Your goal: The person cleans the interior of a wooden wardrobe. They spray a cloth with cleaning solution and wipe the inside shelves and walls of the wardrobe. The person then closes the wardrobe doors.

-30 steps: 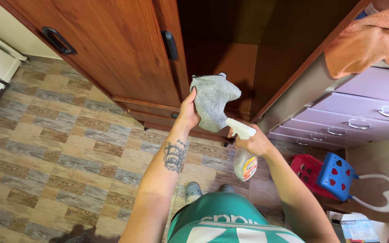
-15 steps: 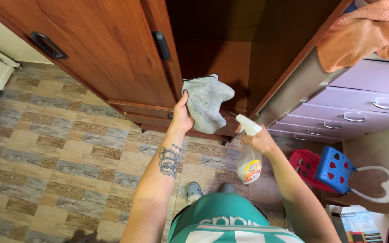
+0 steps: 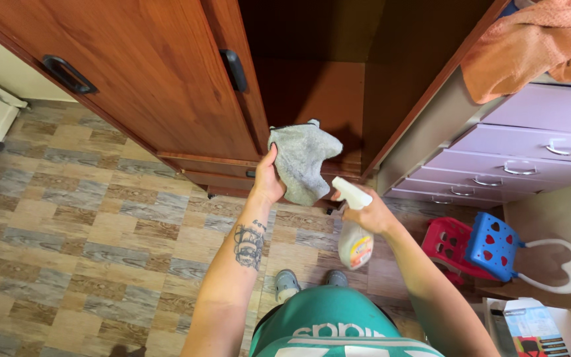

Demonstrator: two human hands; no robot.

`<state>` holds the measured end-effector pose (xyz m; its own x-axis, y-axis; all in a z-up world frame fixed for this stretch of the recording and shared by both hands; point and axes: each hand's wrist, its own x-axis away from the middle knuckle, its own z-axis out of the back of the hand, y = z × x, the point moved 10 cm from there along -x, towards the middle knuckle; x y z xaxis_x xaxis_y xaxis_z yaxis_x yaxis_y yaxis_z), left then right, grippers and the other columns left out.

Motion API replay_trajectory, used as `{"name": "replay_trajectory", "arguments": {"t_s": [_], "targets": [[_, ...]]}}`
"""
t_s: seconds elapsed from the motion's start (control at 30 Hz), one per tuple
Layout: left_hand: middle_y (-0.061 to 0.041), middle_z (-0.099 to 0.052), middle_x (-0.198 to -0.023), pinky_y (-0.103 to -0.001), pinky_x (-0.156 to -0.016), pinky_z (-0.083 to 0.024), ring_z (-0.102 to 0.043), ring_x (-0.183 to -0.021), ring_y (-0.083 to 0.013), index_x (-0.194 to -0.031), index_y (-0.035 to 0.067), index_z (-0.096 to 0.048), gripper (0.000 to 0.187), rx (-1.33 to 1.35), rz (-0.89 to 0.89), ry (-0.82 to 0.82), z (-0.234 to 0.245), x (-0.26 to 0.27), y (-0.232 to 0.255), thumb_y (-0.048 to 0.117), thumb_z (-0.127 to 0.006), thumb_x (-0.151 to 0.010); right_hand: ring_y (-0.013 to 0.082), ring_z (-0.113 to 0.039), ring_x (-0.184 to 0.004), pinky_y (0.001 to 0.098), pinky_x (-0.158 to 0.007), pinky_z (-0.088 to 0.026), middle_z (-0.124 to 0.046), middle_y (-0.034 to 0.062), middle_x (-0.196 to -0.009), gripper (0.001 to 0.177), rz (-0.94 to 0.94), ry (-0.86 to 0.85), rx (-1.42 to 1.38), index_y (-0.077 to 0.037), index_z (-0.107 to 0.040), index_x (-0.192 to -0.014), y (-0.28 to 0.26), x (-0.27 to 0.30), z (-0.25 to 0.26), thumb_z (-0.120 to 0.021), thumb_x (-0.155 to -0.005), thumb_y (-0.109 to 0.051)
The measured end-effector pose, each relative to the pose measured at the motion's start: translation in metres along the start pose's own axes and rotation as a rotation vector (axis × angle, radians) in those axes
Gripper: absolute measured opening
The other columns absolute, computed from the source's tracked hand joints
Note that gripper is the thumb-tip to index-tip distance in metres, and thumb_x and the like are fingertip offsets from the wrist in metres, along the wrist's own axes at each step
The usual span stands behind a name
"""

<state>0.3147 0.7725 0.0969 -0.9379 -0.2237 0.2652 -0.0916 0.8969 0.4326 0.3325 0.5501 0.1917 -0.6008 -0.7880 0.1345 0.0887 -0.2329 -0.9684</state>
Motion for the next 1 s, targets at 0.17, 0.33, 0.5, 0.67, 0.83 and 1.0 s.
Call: {"name": "replay_trajectory", "arguments": {"t_s": [0.17, 0.33, 0.5, 0.67, 0.83, 1.0], "targets": [[-0.010, -0.062, -0.142, -0.047, -0.114, -0.041, -0.056, -0.131, -0.0299, -0.140, 0.007, -0.057, 0.056, 0.006, 0.016, 0.023, 0.009, 0.004, -0.010, 0.046, -0.056, -0.100, 0.0171, -0.071, -0.077, 0.0325, -0.074, -0.057, -0.073, 0.0081, -0.086, 0.037, -0.074, 0.025, 0.068, -0.005, -0.071, -0.103, 0.014, -0.009, 0.004, -0.065, -0.067, -0.001], [-0.010, -0.062, -0.139, -0.049, -0.113, -0.041, -0.056, -0.130, -0.0306, -0.139, 0.009, -0.056, 0.053, 0.035, -0.016, 0.068, 0.023, 0.006, 0.003, 0.045, -0.058, -0.100, 0.0145, -0.065, -0.085, 0.0308, -0.080, -0.054, -0.072, 0.0060, -0.093, 0.044, -0.075, 0.037, 0.139, -0.008, -0.072, -0.109, 0.037, -0.009, 0.004, -0.072, -0.066, -0.002], [-0.011, -0.063, -0.140, -0.048, -0.113, -0.042, -0.057, -0.130, -0.0318, -0.139, 0.006, -0.057, 0.056, 0.098, 0.006, 0.071, 0.039, 0.003, 0.003, 0.045, -0.057, -0.100, 0.0146, -0.064, -0.088, 0.0326, -0.082, -0.053, -0.069, 0.0053, -0.098, 0.047, -0.097, 0.171, 0.007, -0.011, -0.067, -0.121, 0.086, -0.007, 0.007, -0.075, -0.076, -0.005], [-0.009, -0.062, -0.142, -0.047, -0.114, -0.041, -0.055, -0.132, -0.0300, -0.140, 0.008, -0.057, 0.055, 0.057, 0.029, 0.113, 0.060, 0.001, -0.005, 0.045, -0.055, -0.100, 0.0137, -0.066, -0.097, 0.0309, -0.088, -0.054, -0.071, 0.0044, -0.104, 0.044, -0.001, 0.308, -0.007, -0.007, -0.064, -0.125, 0.109, -0.009, 0.013, -0.075, -0.083, -0.007], [-0.009, -0.062, -0.142, -0.048, -0.113, -0.041, -0.056, -0.131, -0.0303, -0.139, 0.009, -0.057, 0.054, 0.041, 0.063, 0.221, 0.084, 0.002, -0.007, 0.046, -0.055, -0.100, 0.0139, -0.066, -0.095, 0.0299, -0.086, -0.054, -0.068, 0.0032, -0.101, 0.048, -0.041, 0.358, -0.007, -0.006, -0.058, -0.128, 0.125, -0.008, 0.013, -0.073, -0.083, -0.001], [-0.009, -0.063, -0.141, -0.049, -0.113, -0.042, -0.057, -0.130, -0.0308, -0.140, 0.009, -0.058, 0.055, 0.012, 0.136, 0.185, 0.086, -0.006, -0.019, 0.046, -0.056, -0.100, 0.0130, -0.065, -0.092, 0.0293, -0.077, -0.053, -0.066, 0.0026, -0.098, 0.048, -0.043, 0.468, -0.306, -0.007, -0.051, -0.119, 0.157, -0.005, 0.019, -0.068, -0.076, 0.008]]}}
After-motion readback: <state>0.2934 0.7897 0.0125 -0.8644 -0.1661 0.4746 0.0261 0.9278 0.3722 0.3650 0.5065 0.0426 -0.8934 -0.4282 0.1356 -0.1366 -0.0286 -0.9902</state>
